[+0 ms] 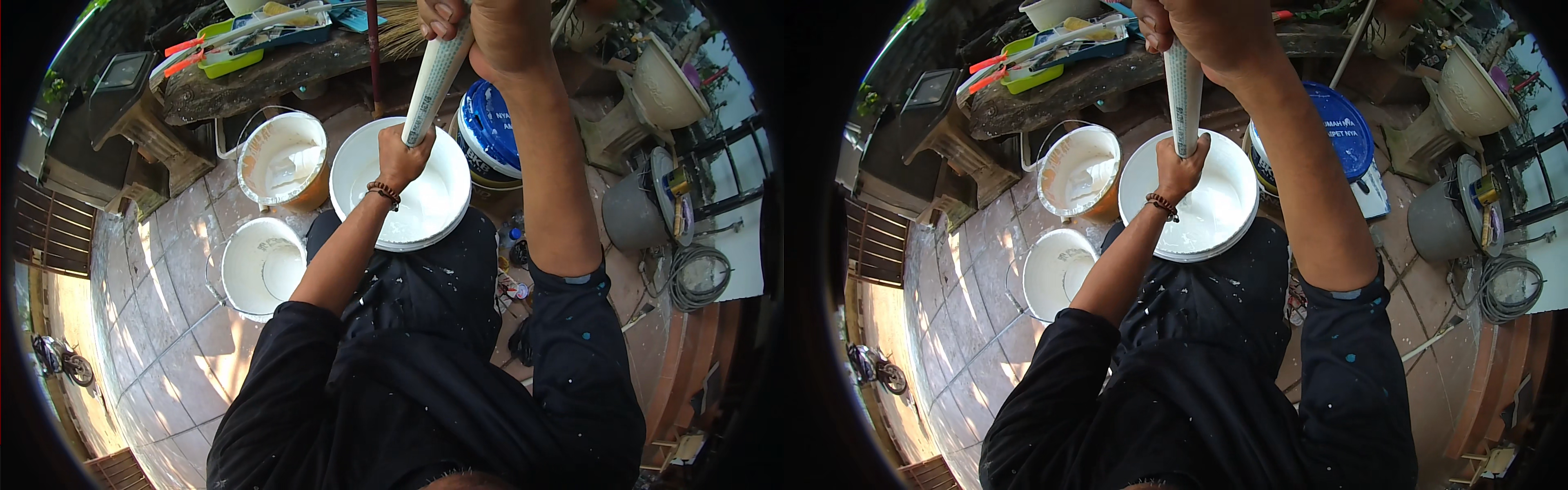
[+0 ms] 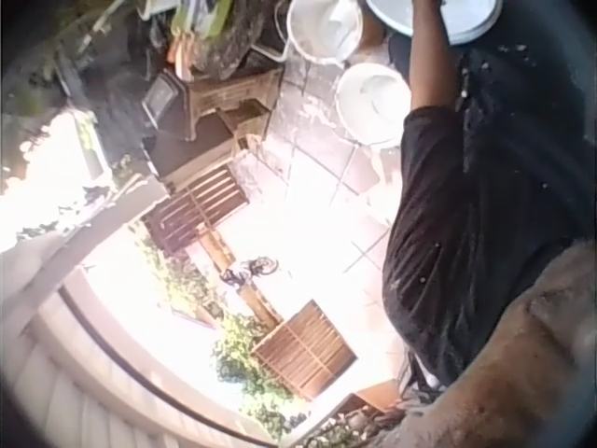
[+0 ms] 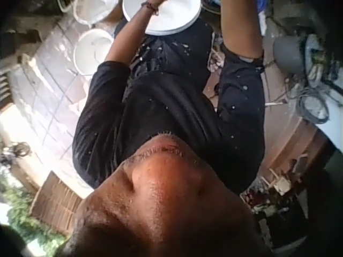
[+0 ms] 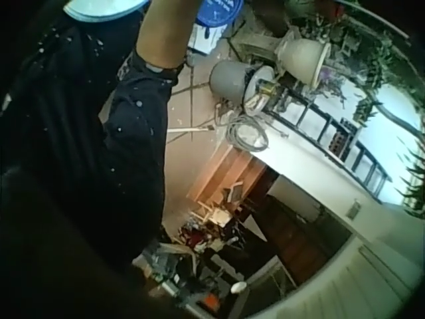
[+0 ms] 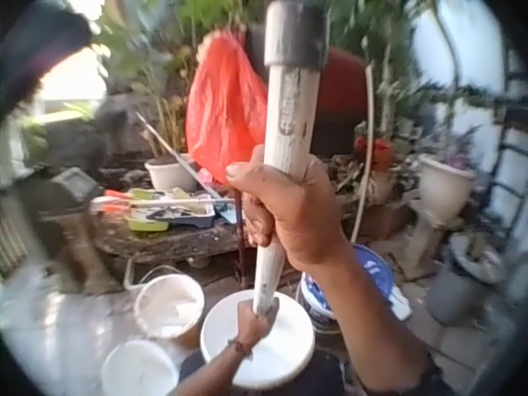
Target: Pouring paint into buckets and stirring the mixture with a pipe.
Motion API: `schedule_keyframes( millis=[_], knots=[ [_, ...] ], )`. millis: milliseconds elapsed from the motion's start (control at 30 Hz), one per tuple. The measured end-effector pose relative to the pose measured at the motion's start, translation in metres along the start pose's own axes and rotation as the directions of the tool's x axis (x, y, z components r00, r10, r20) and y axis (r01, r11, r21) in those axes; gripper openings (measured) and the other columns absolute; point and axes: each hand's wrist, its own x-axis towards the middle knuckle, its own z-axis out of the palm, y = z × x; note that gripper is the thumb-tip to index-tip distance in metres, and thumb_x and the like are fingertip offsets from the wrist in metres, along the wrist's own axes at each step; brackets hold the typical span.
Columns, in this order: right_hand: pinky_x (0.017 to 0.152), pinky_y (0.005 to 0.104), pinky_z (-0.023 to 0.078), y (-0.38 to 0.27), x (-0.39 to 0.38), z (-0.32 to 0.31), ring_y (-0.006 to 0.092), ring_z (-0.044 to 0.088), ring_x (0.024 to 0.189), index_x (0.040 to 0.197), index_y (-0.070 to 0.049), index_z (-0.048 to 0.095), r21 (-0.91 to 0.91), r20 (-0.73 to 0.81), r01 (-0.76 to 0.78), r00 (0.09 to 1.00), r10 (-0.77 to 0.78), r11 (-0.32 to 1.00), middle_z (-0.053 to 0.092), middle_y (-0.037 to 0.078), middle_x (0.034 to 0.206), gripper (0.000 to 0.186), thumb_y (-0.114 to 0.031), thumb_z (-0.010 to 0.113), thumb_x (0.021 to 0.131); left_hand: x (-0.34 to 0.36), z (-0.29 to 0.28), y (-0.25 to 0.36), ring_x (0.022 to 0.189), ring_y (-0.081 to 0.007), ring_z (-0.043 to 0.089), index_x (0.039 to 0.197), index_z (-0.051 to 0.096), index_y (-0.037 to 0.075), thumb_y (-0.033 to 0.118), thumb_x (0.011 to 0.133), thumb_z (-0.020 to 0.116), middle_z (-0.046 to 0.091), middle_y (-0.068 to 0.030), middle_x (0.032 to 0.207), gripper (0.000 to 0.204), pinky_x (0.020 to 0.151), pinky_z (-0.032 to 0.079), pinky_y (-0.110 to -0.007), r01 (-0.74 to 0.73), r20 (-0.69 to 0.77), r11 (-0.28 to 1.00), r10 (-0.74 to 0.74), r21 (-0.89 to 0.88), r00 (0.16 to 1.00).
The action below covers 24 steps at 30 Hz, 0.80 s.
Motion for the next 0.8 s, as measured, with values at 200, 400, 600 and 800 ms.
schedule_keyframes(
  millis=[200, 400, 600, 800],
  knots=[
    [0.044, 0.0248, 0.04, 0.014, -0.008, 0.027, 0.0075, 0.053, 0.047, 0.078, -0.005, 0.064, -0.081, 0.024, -0.038, 0.999, 0.04, 0.996, 0.057, -0.001, 0.058, 0.02, -0.017, 0.069, 0.093, 0.011, -0.003, -0.027, 0.053, -0.0265, 0.066, 0.07, 0.067, -0.005, 0.028, 0.087, 0.072, 0.064, -0.0184, 0.06, 0.038, 0.053, 0.05, -0.038, 0.116, -0.121, 0.993, -0.119, -0.034, 0.985],
    [0.041, 0.0238, 0.039, 0.013, -0.012, 0.028, 0.0058, 0.053, 0.045, 0.082, -0.003, 0.068, -0.224, -0.068, 0.071, 0.994, -0.088, 0.972, 0.058, -0.002, 0.059, 0.019, -0.018, 0.069, 0.094, 0.018, 0.0, -0.023, 0.056, -0.0163, 0.065, 0.077, 0.072, -0.002, 0.037, 0.087, 0.078, 0.067, -0.0081, 0.062, 0.041, 0.056, 0.051, -0.032, 0.126, 0.044, 0.97, -0.12, -0.208, 0.992],
    [0.038, 0.0244, 0.037, 0.016, -0.006, 0.027, 0.0063, 0.05, 0.041, 0.071, -0.006, 0.065, -0.151, -0.11, 0.034, 0.993, -0.051, 0.988, 0.054, -0.002, 0.053, 0.026, -0.019, 0.069, 0.094, 0.006, -0.007, -0.015, 0.054, -0.0093, 0.055, 0.067, 0.061, 0.006, 0.034, 0.083, 0.084, 0.061, -0.0027, 0.061, 0.039, 0.054, 0.045, -0.027, 0.306, 0.169, 0.928, -0.274, -0.213, 0.947],
    [0.038, 0.0254, 0.036, 0.001, 0.011, 0.032, 0.0079, 0.044, 0.037, 0.069, -0.009, 0.06, -0.032, -0.142, -0.097, 0.986, 0.092, 0.995, 0.048, -0.003, 0.05, 0.027, -0.021, 0.069, 0.091, -0.013, -0.022, -0.003, 0.052, -0.011, 0.056, 0.073, 0.068, -0.002, 0.035, 0.085, 0.08, 0.061, -0.0053, 0.059, 0.041, 0.051, 0.045, -0.03, 0.374, 0.158, 0.92, -0.354, -0.12, 0.922]
  ],
)
